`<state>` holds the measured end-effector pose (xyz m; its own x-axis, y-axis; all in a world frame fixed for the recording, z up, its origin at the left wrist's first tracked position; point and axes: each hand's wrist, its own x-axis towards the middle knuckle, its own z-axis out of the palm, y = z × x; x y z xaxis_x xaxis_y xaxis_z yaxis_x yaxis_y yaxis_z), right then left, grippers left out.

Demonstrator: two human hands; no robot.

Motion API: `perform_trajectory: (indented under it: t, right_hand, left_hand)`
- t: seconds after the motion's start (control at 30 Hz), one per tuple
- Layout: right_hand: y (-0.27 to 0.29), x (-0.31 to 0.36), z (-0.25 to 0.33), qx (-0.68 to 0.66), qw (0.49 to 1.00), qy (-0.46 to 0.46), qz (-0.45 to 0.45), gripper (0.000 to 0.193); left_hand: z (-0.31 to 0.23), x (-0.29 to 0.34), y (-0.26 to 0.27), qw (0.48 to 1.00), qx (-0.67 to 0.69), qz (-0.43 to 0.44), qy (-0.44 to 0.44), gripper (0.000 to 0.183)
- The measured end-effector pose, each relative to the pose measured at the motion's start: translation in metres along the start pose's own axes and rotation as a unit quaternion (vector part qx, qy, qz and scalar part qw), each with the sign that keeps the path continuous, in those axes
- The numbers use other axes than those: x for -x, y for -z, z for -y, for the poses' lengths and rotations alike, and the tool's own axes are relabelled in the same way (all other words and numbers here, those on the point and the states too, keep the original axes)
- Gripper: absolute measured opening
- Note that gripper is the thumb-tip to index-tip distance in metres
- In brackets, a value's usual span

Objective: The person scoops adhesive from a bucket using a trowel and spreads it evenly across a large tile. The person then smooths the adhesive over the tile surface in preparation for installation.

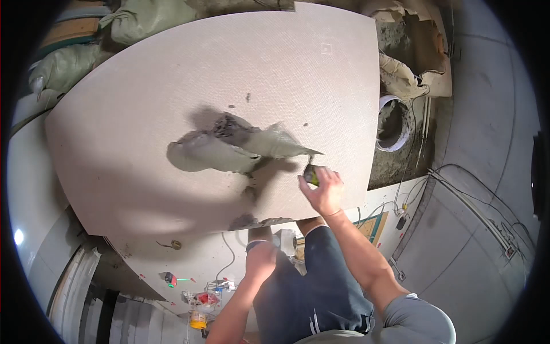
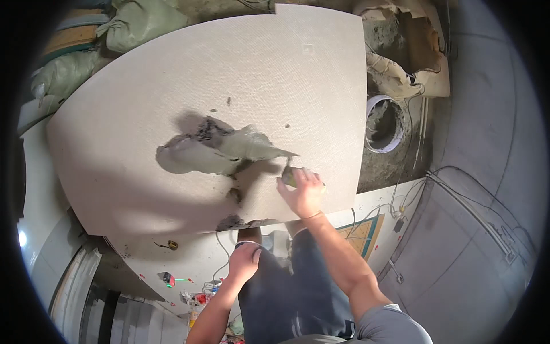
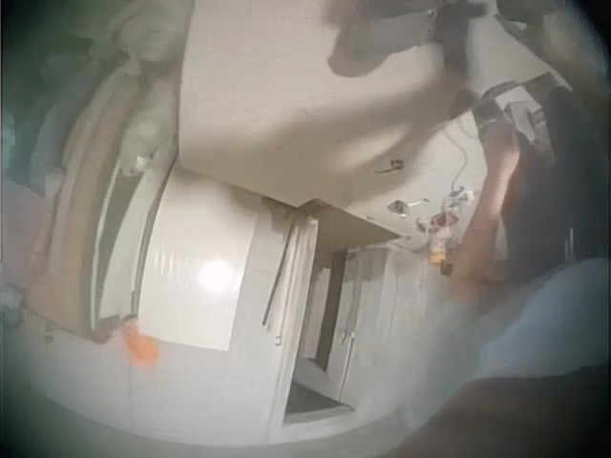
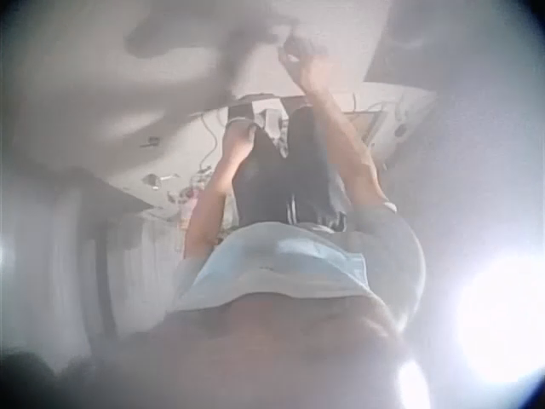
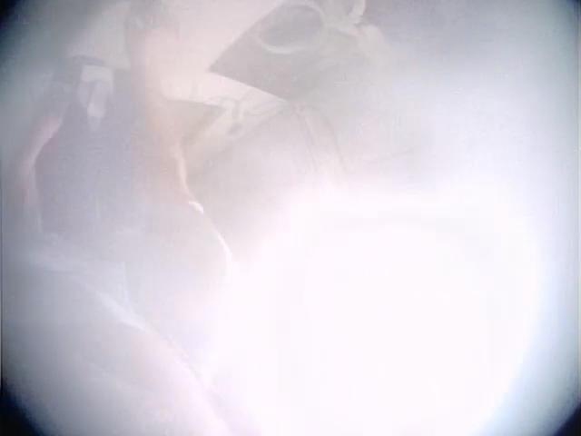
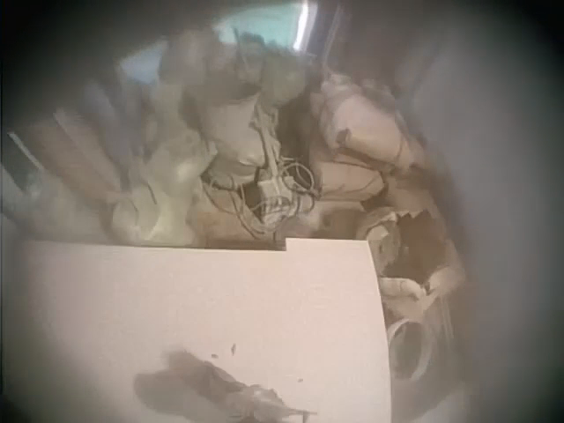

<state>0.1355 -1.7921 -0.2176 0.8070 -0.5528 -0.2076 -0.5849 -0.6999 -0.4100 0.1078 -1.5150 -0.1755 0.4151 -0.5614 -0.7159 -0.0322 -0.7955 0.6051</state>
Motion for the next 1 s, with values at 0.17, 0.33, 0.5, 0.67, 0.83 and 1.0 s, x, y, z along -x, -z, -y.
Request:
perform_trajectory:
  t: [0.17,0.33,0.5,0.67,0.83,1.0]
  right_hand:
    - [0.021,0.027,0.047,-0.021,0.996,-0.034,-0.080,0.027]
    - [0.027,0.028,0.022,-0.220,0.919,-0.314,0.095,0.043]
    - [-0.016,0.049,-0.078,-0.139,0.931,-0.261,0.214,0.064]
    - [0.040,-0.019,-0.196,-0.246,0.917,-0.313,0.015,0.050]
    - [0.020,-0.123,-0.350,-0.231,0.911,-0.341,-0.009,0.028]
    - [0.000,-0.243,-0.383,0.079,0.996,0.004,-0.034,0.029]
  left_hand:
    - [0.034,0.024,0.031,0.999,0.001,-0.044,0.010,0.016]
    - [0.026,0.014,0.050,0.999,0.034,-0.014,0.005,0.017]
    - [0.075,0.030,0.008,0.992,0.053,-0.101,0.054,0.016]
    - [0.112,0.076,-0.010,0.985,-0.048,-0.146,0.081,0.012]
    - [0.053,0.127,-0.035,0.929,-0.009,-0.005,0.369,0.028]
    - [0.026,0.157,-0.142,0.902,0.032,0.017,0.429,0.026]
